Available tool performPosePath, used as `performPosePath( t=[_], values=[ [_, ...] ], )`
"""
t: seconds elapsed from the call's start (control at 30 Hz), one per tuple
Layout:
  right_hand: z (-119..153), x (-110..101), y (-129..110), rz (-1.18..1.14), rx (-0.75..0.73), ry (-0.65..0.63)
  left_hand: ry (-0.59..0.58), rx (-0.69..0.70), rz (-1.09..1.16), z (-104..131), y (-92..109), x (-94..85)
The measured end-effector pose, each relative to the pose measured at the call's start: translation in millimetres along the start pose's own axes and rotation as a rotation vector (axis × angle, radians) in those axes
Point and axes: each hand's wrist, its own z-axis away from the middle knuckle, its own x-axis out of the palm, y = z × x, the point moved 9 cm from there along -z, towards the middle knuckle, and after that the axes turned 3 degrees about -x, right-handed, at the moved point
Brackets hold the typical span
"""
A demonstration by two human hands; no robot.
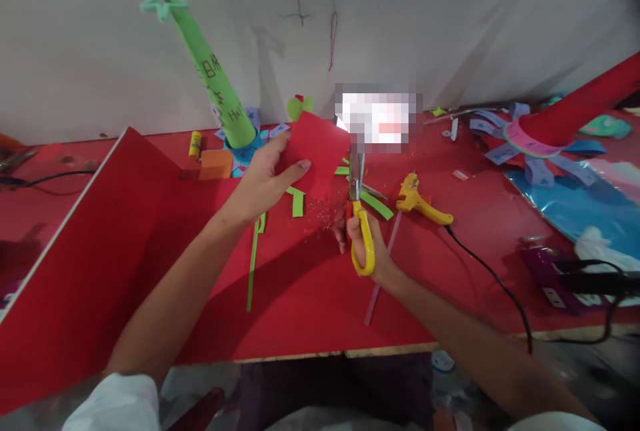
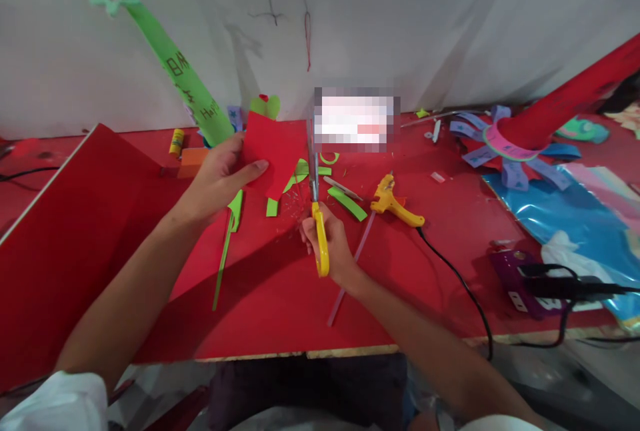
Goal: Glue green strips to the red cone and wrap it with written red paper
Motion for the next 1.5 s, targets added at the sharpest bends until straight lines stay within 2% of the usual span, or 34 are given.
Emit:
performPosePath(
  t=[0.4,0.6,0.8,1.0,1.5],
  values=[
    [-1.6,0.3,1.7,0.004,0.003,-0.005,0.104,-0.054,0.020,-1.1,-5.2,-9.7],
    [1.2,6.6,0.2,-0.007,0.010,-0.090,0.142,-0.059,0.056,-1.0,-6.4,-14.0],
    [0.3,-5.2,5.3,0.049,0.054,0.027,0.197,0.010,-0.091,1.4,1.0,-22.9],
    [-1.4,-4.5,3.8,0.059,0.054,0.021,0.184,0.046,-0.171,4.6,13.6,-15.8],
    [-2.2,-1.6,-0.7,0.090,0.045,0.022,0.170,0.009,-0.112,6.0,14.0,-12.3]
  ],
)
